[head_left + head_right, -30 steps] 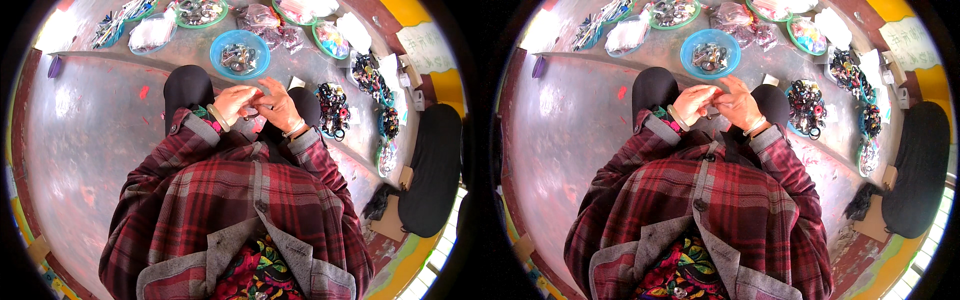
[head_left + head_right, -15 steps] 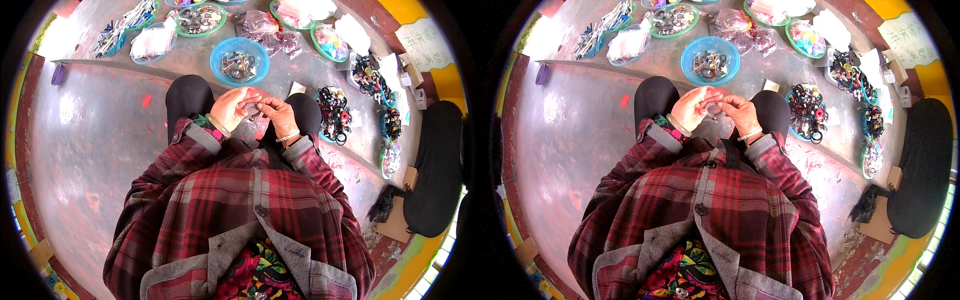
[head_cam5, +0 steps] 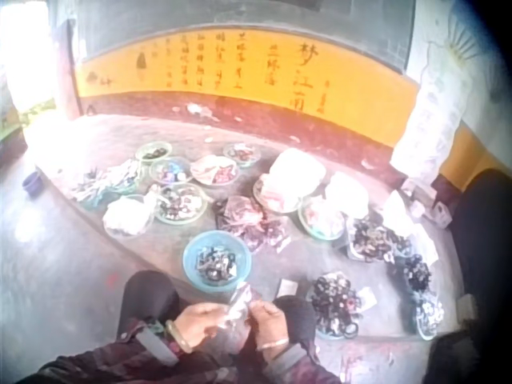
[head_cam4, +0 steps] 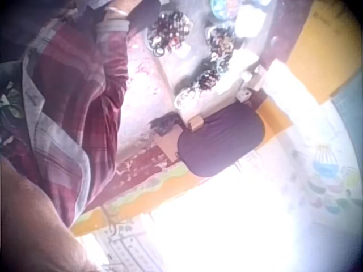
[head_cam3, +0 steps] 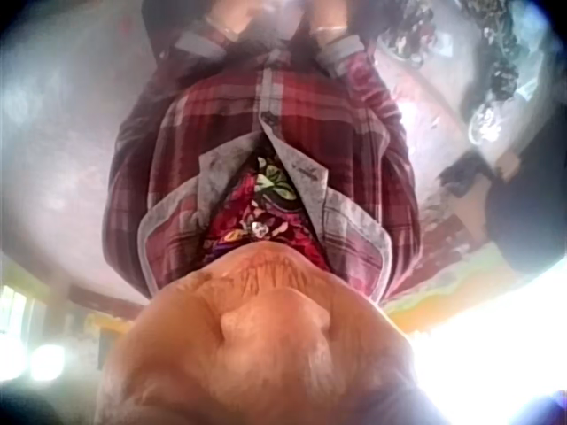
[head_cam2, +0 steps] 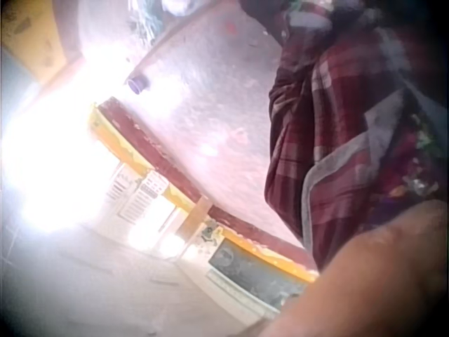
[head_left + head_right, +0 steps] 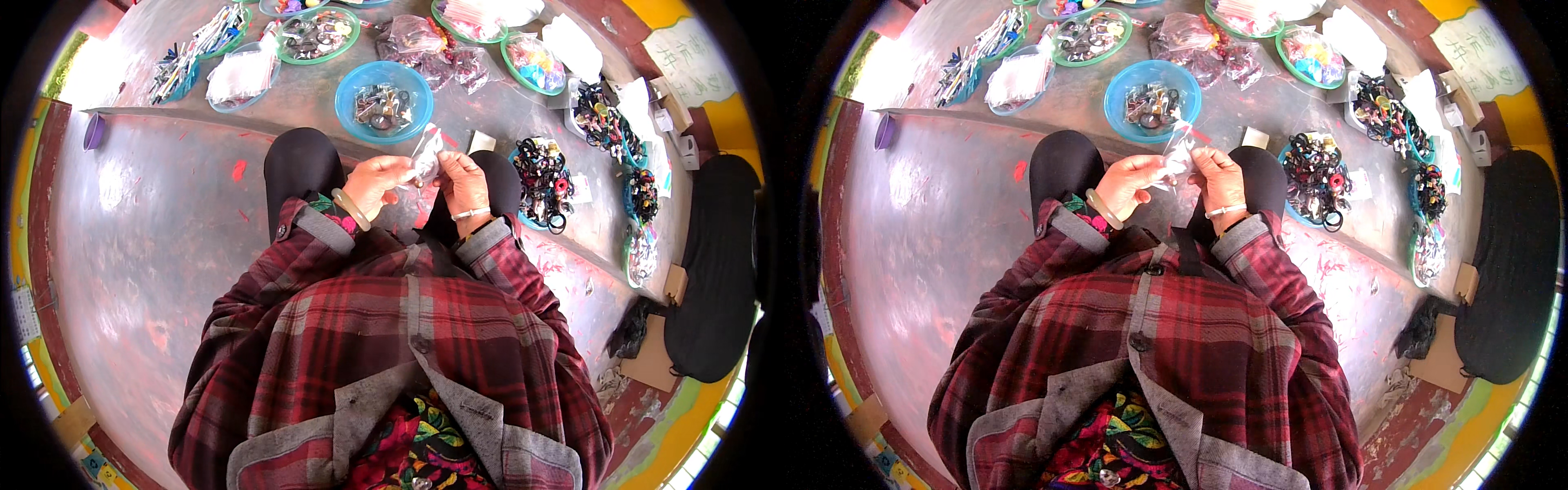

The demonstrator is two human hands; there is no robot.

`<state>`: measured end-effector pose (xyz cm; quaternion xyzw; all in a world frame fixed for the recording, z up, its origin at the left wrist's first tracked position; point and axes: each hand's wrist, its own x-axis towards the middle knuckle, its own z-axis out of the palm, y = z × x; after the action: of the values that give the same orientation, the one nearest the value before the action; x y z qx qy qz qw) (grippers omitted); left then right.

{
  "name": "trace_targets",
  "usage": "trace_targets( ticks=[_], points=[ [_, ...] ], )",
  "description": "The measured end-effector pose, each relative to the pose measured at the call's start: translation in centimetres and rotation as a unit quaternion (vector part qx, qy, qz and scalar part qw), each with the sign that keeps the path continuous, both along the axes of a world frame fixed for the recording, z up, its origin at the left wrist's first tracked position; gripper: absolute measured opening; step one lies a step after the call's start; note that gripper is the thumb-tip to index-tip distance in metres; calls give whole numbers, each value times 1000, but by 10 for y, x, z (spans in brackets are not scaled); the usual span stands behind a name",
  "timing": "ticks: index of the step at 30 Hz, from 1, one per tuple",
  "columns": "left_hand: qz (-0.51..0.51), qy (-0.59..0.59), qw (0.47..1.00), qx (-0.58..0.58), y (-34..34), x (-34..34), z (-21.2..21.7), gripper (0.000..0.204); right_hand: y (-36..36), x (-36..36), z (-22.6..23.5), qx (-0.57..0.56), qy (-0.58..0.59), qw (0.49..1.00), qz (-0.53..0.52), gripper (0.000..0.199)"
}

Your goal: The person sits on the floor and packs small hair accessories into clear plastic bags. They pick up items from bowls, place them into bags, and seal the bags one by one.

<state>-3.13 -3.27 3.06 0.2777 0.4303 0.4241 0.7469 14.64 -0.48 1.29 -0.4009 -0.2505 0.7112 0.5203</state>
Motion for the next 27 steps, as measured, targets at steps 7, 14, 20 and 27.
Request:
trace_targets(
  ticks=[7, 14, 20, 27],
  points=[
    [14, 75, 997, -1, 0, -1, 3, 21, 0, -2, 12, -30, 22, 999, -33, 5],
    [16, 98, 995, 18, 1, -2, 4, 19, 0, -1, 6, -15, 26, 999, -44, 5],
    [17, 55, 998, 4, 1, -6, 0, 19, 0, -2, 7, -8, 2, 998, -64, 5],
    [76, 12, 997, -29, 2, -8, 13, 25, -6, -7, 8, 55, -142, 988, 15, 12]
  ],
)
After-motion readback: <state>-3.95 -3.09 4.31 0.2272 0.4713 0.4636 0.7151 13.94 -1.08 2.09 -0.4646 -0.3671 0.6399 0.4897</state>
